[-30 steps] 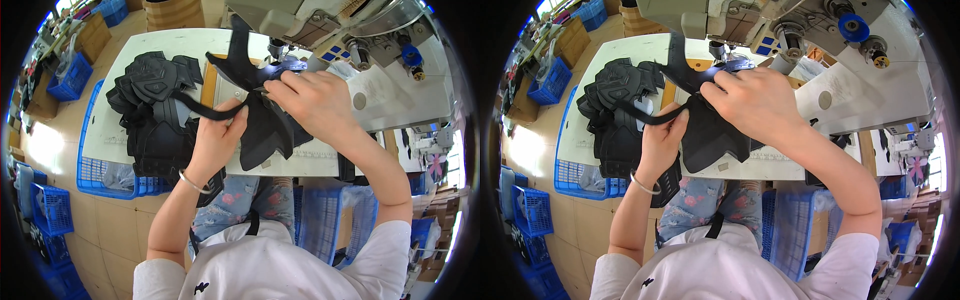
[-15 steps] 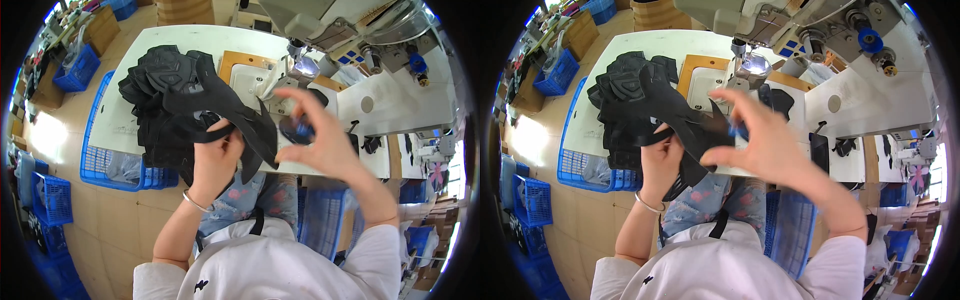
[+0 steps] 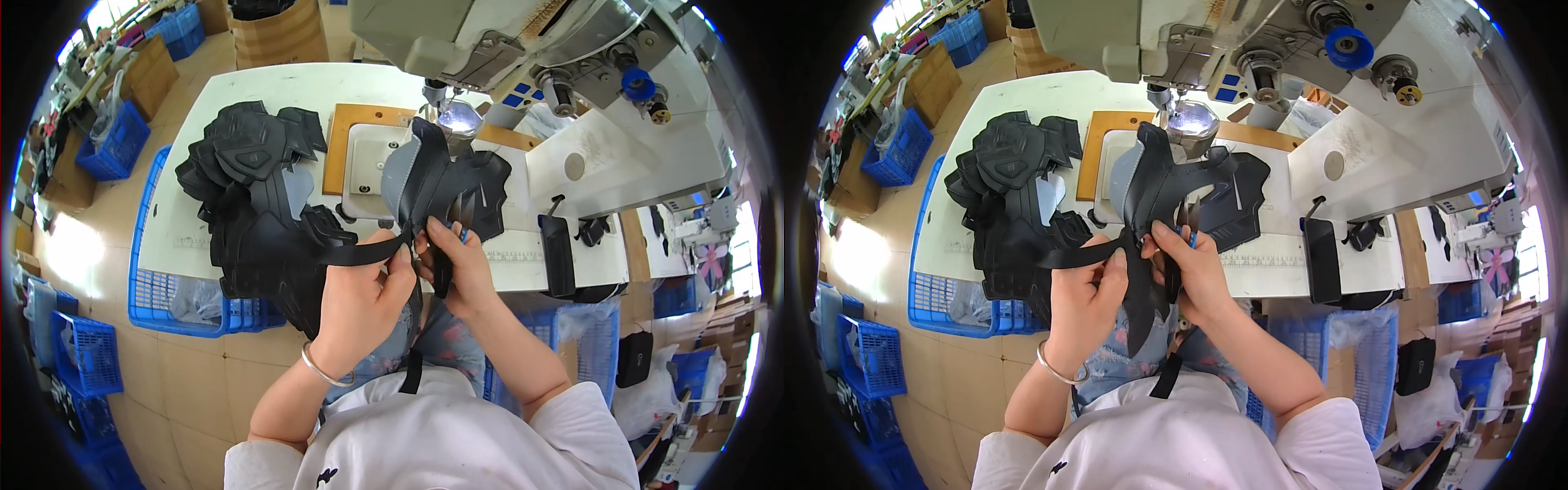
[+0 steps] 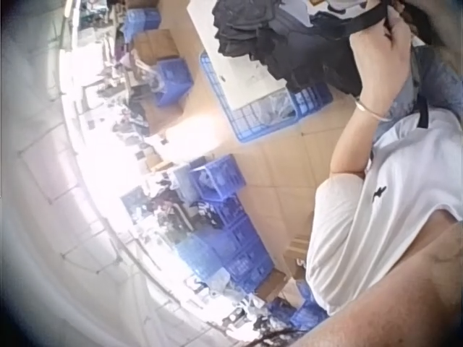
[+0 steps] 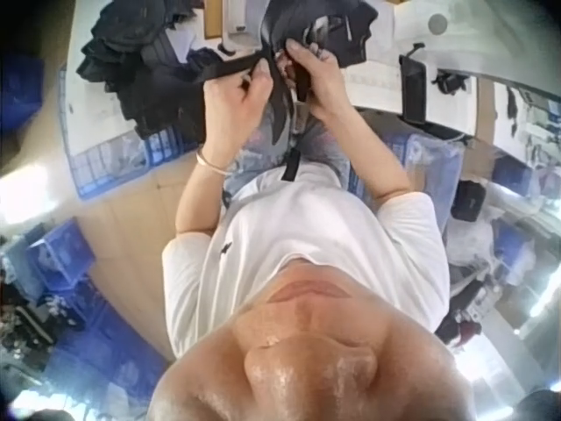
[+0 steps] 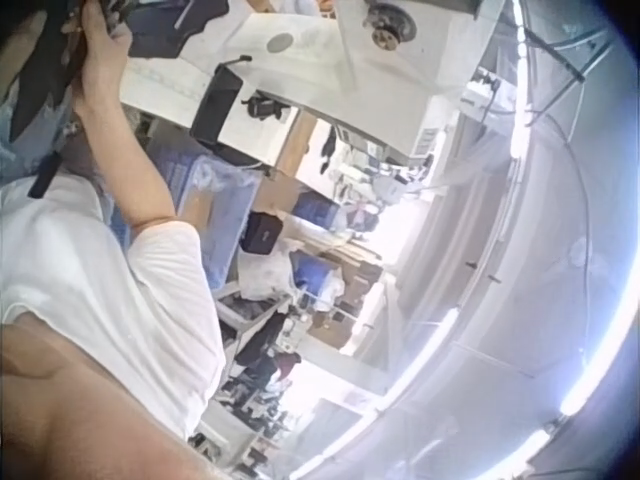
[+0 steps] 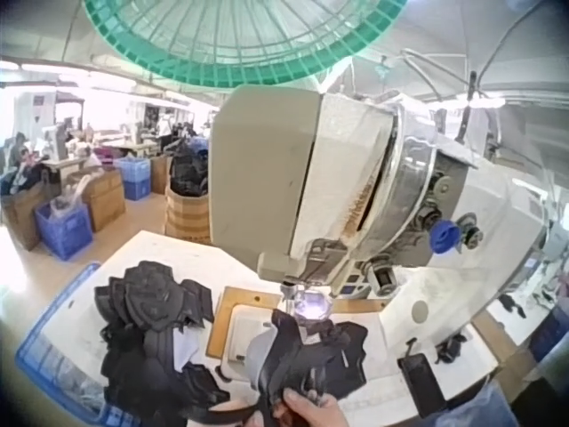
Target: Trim and inspect black foam shoe components at a sewing workstation.
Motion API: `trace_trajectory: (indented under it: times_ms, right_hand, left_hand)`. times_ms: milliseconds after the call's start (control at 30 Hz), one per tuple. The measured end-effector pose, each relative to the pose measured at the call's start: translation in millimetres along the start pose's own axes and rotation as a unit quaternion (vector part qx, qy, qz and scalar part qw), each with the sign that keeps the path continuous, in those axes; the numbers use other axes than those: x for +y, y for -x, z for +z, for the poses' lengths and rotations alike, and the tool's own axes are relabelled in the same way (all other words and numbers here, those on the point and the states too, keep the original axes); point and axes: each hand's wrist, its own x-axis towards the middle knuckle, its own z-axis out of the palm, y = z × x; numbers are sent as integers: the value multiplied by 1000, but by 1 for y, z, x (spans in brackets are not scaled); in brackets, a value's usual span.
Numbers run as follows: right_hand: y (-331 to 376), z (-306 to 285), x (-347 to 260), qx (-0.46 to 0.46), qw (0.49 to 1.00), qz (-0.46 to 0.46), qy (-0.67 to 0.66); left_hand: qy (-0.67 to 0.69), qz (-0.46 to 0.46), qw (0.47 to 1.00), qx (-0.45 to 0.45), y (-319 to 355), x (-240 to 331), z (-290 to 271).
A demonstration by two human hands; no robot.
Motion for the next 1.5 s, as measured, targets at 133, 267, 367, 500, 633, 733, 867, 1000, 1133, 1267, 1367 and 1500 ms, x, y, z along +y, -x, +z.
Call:
trace_trajectory:
  times_ms: [133, 267, 367, 500, 633, 733, 867, 1000, 1133, 1267, 1367, 1500]
  right_hand:
    - [-4, 5, -4, 27, 998, -33, -35]
    - [-8, 8, -5, 55, 993, -27, -102]
    - [-3, 8, -2, 66, 990, 3, -122]
    - [-2, 15, -5, 91, 990, 10, -107]
    - [-14, 12, -15, 71, 991, -8, -112]
    - [-22, 7, -15, 58, 993, -21, -97]
    - [-18, 1, -14, 69, 997, -14, -42]
    - [17, -26, -22, 143, 931, -149, 302]
    - [42, -18, -57, 90, 770, -378, 506]
    - [24, 7, -83, 36, 550, -424, 718]
    - [11, 16, -91, 28, 429, -446, 785]
    - [3, 25, -99, -1, 346, -470, 812]
  left_hand:
    - [-36, 17, 999, 2, -15, 8, 3]
    - [-53, 13, 998, -9, -31, 20, 8]
    - [-69, 19, 997, -27, -26, 18, 6]
    - [-59, -8, 998, -24, -27, 7, 4]
    - [-27, -14, 1000, -5, -37, 8, 6]
    - [-11, -2, 1000, 14, -40, 1, 11]
    - [33, -11, 998, 49, -37, -12, 13]
    - [148, -33, 985, 83, -25, -28, 18]
    - [100, 36, 988, 110, -27, -39, 28]
    - [125, 20, 984, 122, -24, -42, 30]
    - [130, 14, 983, 132, -23, -43, 33]
    - [161, 1, 980, 114, -22, -41, 35]
